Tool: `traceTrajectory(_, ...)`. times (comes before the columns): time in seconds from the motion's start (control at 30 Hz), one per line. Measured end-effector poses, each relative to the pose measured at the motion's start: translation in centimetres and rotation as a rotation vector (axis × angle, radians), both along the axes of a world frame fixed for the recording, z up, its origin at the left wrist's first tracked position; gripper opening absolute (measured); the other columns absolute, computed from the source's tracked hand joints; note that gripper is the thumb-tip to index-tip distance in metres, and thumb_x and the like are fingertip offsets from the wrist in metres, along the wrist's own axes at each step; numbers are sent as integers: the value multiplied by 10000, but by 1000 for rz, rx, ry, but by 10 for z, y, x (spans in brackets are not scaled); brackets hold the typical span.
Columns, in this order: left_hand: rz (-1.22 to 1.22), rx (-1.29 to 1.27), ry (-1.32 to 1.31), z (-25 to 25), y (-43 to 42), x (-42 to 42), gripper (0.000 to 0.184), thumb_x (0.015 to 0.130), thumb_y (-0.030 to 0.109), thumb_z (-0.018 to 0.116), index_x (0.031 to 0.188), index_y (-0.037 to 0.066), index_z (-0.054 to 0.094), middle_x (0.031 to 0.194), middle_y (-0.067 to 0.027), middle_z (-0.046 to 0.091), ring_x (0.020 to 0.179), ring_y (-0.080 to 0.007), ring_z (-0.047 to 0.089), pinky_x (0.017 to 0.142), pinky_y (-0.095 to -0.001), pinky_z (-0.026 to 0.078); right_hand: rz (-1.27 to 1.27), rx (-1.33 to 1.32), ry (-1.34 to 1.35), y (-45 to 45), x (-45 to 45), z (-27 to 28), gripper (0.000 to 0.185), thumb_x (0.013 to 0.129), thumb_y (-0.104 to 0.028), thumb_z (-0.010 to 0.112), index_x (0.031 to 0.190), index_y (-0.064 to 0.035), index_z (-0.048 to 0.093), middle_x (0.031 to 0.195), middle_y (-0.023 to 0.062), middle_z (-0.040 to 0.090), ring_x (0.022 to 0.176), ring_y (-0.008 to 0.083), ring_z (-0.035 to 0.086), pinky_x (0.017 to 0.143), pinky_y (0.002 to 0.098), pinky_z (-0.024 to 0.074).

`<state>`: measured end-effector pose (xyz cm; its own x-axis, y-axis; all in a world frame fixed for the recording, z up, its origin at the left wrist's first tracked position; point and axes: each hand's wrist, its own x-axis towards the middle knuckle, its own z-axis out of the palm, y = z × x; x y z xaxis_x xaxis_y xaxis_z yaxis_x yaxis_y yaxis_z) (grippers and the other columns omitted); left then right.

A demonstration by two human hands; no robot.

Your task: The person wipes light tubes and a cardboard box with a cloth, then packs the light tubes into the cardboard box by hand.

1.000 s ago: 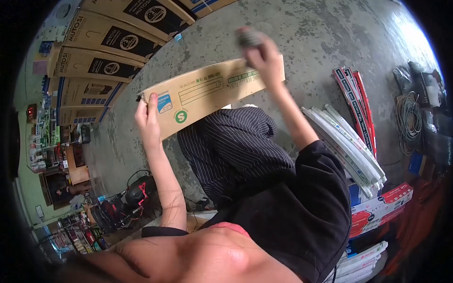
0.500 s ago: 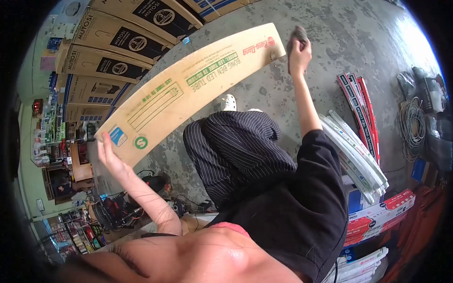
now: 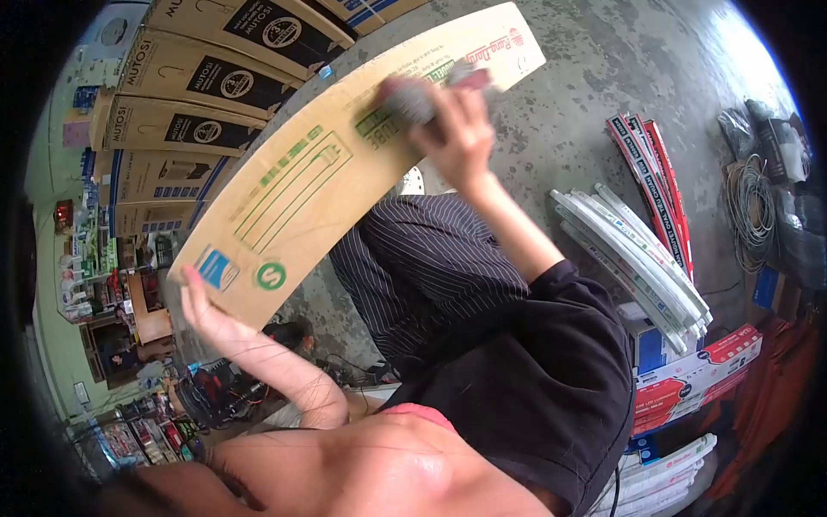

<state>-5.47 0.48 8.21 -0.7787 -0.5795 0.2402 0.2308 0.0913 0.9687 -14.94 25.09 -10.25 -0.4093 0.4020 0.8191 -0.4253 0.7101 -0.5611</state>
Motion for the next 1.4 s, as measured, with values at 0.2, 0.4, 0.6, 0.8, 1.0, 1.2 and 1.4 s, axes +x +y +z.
traceTrajectory(0.2, 317, -160, 118, 32, -31, 41, 389, 862, 253, 645, 1101, -44, 568, 1088, -143, 594, 970, -212, 581, 848, -352, 473, -266, -453, -308, 159, -81, -79, 384, 802, -246, 680, 1123, -46, 614, 1018, 161, 647, 871, 280, 634, 790, 356, 491)
traceTrajectory(0.4, 36, -204, 4, 30, -97, 51, 486, 891, 324, 604, 1168, -66, 515, 1113, -131, 582, 1000, -210, 573, 869, -315, 447, -85, -696, -74, 159, -45, -18, 300, 830, -176, 645, 1071, 1, 622, 948, 115, 673, 840, 186, 627, 771, 304, 485)
traceTrajectory(0.6, -42, -314, 73, 31, -85, 51, 437, 879, 246, 626, 1137, -95, 534, 1083, -160, 599, 957, -212, 589, 849, -320, 460, 83, 163, -122, 77, -34, -16, 388, 740, -105, 685, 1117, -52, 609, 1073, 121, 629, 883, 280, 622, 805, 365, 497)
traceTrajectory(0.8, 14, -298, 98, 43, -128, 82, 470, 884, 247, 620, 1183, -93, 496, 1096, -163, 591, 948, -223, 598, 844, -321, 484, -77, -566, -168, 161, -73, -64, 326, 822, -181, 645, 1085, 7, 603, 965, 131, 669, 877, 179, 626, 781, 298, 486)
traceTrajectory(1.0, -38, -323, 171, 29, -120, 77, 521, 871, 333, 638, 1150, -87, 508, 1084, -171, 584, 939, -235, 589, 809, -340, 482, 151, -126, -332, 146, -35, -35, 383, 799, -196, 666, 1140, -33, 600, 994, 151, 654, 924, 230, 634, 869, 313, 467)
traceTrajectory(1.2, -108, -771, 349, 6, -113, 65, 452, 862, 323, 641, 1007, -101, 582, 968, -165, 625, 882, -214, 590, 807, -326, 455, 254, -302, -427, 128, -9, 13, 360, 781, -158, 673, 1117, -39, 624, 944, 136, 677, 833, 189, 651, 768, 306, 507)
traceTrajectory(1.4, -181, -1089, 464, 8, -54, 56, 322, 819, 272, 668, 807, -50, 668, 729, -172, 664, 664, -269, 656, 686, -319, 493, 534, 137, -522, 68, 27, -33, 364, 732, -221, 670, 1064, -78, 627, 943, 109, 647, 837, 280, 637, 754, 384, 521)
